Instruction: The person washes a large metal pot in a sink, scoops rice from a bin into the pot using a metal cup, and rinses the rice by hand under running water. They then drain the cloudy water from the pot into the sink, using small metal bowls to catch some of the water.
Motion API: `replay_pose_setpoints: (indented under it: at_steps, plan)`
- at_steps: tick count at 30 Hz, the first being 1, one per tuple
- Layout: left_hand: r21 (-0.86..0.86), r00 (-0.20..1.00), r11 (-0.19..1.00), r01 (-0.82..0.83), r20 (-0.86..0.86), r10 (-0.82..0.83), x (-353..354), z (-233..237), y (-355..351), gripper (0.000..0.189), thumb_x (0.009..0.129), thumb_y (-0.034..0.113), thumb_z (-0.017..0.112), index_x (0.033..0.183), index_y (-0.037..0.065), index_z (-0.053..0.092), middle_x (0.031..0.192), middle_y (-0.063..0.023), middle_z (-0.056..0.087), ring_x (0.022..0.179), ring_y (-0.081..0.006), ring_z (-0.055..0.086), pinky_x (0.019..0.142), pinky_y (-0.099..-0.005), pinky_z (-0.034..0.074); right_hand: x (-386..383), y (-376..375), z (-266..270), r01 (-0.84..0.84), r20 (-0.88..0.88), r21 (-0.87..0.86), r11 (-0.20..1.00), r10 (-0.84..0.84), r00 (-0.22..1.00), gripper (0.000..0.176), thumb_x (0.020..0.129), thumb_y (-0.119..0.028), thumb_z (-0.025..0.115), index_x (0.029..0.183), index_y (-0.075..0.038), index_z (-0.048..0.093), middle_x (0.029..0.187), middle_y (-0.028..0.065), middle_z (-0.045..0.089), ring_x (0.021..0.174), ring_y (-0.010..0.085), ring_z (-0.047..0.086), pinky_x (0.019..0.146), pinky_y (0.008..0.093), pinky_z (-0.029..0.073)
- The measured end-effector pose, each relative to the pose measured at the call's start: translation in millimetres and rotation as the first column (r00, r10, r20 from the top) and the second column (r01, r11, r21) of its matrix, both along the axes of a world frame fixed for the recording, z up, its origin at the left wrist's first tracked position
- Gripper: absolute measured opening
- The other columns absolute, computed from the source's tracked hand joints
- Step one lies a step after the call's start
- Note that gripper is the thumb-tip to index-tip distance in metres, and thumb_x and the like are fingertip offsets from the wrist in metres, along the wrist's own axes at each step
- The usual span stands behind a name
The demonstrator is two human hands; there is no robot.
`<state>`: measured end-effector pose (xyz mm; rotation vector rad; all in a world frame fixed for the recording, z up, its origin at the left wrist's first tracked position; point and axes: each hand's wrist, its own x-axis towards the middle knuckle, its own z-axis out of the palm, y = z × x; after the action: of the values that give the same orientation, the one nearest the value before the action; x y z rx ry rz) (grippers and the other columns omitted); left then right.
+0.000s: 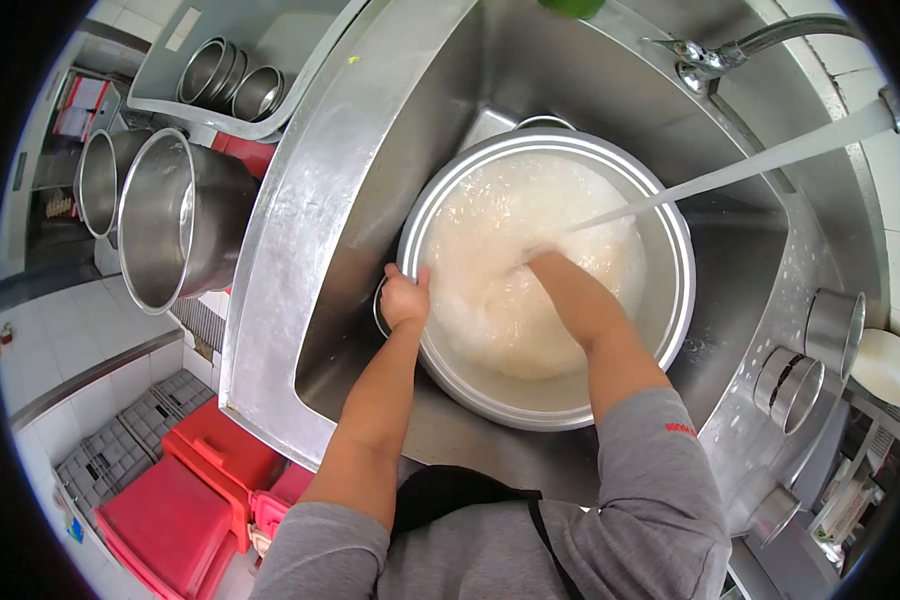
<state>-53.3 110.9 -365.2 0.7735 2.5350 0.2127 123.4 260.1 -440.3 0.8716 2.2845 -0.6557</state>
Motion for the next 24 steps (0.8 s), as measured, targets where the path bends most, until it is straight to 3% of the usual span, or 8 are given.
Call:
replay_pose_setpoints:
  at_steps: [7, 10, 14, 16, 17, 19, 22, 24]
  plan:
    - [0.04, 1.0, 0.999, -0.011, 0.012, 0.01, -0.9, -3.6, -2.3, 0.048, 0.068, 0.032, 0.064, 0.095, 0.0, 0.04, 0.081, -0.0223, 0.058, 0.076, -0.0373, 0.057, 0.068, -0.0438, 0.046, 20.4, 45.0, 73.0, 0.073, 0.156, 0.145, 0.987, -0.096, 0.983, 0.068, 0.068, -0.048, 0.06, 0.124, -0.018, 0.038, 0.127, 0.0085, 0.038, 0.116, 0.0262, 0.036, 0.094, 0.0367, 0.032]
    - [0.061, 1.0, 0.998, 0.003, -0.008, -0.003, 0.1, -2.8, -3.3, 0.047, 0.067, 0.027, 0.064, 0.096, 0.001, 0.038, 0.083, -0.0213, 0.058, 0.078, -0.0368, 0.057, 0.069, -0.0434, 0.046, 88.2, 35.4, 44.5, 0.396, -0.168, 0.196, 0.897, -0.367, 0.915, 0.069, 0.069, -0.042, 0.061, 0.126, -0.017, 0.034, 0.122, 0.0126, 0.042, 0.109, 0.0334, 0.042, 0.09, 0.0405, 0.035]
    - [0.03, 0.999, 0.999, -0.011, 0.033, 0.01, -0.1, 3.0, -1.2, 0.045, 0.069, 0.028, 0.063, 0.096, 0.002, 0.038, 0.084, -0.0214, 0.058, 0.079, -0.0366, 0.057, 0.069, -0.0433, 0.046, 125.5, -36.0, 55.9, 0.494, 0.028, 0.362, 0.791, -0.539, 0.842, 0.065, 0.074, -0.034, 0.054, 0.126, -0.004, 0.03, 0.119, 0.0213, 0.042, 0.103, 0.0364, 0.046, 0.089, 0.0419, 0.034]
    - [0.044, 0.999, 0.999, -0.006, 0.035, 0.005, -1.3, 0.1, -1.9, 0.045, 0.069, 0.029, 0.062, 0.096, 0.002, 0.038, 0.085, -0.0212, 0.058, 0.079, -0.0366, 0.057, 0.069, -0.0434, 0.046, 146.6, -75.5, 9.0, 0.709, -0.087, 0.301, 0.638, -0.722, 0.686, 0.063, 0.076, -0.031, 0.051, 0.124, 0.003, 0.03, 0.114, 0.0246, 0.045, 0.098, 0.0378, 0.049, 0.09, 0.0434, 0.032]
    - [0.049, 0.999, 0.999, -0.011, 0.05, 0.009, -1.2, 0.7, -2.3, 0.045, 0.069, 0.029, 0.062, 0.096, 0.002, 0.038, 0.085, -0.0208, 0.058, 0.079, -0.0364, 0.057, 0.069, -0.0433, 0.046, 150.7, -94.7, -15.1, 0.615, -0.045, 0.338, 0.713, -0.64, 0.767, 0.061, 0.077, -0.03, 0.049, 0.123, 0.007, 0.03, 0.11, 0.026, 0.046, 0.094, 0.0384, 0.05, 0.09, 0.0456, 0.031]
    - [0.023, 0.999, 1.0, -0.019, 0.051, 0.018, -0.5, 4.4, 0.2, 0.045, 0.069, 0.029, 0.062, 0.097, 0.003, 0.038, 0.086, -0.0208, 0.058, 0.079, -0.0363, 0.057, 0.07, -0.0432, 0.046, 130.1, -122.6, -25.5, 0.468, 0.01, 0.373, 0.801, -0.508, 0.861, 0.06, 0.078, -0.029, 0.046, 0.119, 0.013, 0.032, 0.104, 0.0279, 0.049, 0.09, 0.0396, 0.05, 0.09, 0.0497, 0.027]
    - [0.001, 0.998, 1.0, -0.025, 0.049, 0.025, -0.4, 6.7, 1.2, 0.045, 0.069, 0.029, 0.062, 0.098, 0.003, 0.038, 0.086, -0.0208, 0.058, 0.08, -0.0361, 0.057, 0.071, -0.0429, 0.046, 62.1, -161.6, -0.3, 0.842, -0.21, 0.175, 0.51, -0.816, 0.538, 0.06, 0.08, -0.032, 0.041, 0.119, 0.014, 0.032, 0.119, 0.0298, 0.038, 0.104, 0.0418, 0.042, 0.094, 0.0541, 0.02]
    - [-0.006, 0.998, 1.0, -0.02, 0.054, 0.02, -1.3, 4.7, -1.8, 0.045, 0.069, 0.028, 0.062, 0.098, 0.004, 0.038, 0.086, -0.0207, 0.058, 0.081, -0.036, 0.057, 0.071, -0.0428, 0.046, 26.0, -175.7, 10.7, 0.723, -0.16, 0.281, 0.631, -0.712, 0.683, 0.063, 0.076, -0.028, 0.049, 0.119, 0.014, 0.031, 0.113, 0.0296, 0.043, 0.102, 0.0433, 0.041, 0.095, 0.0506, 0.021]
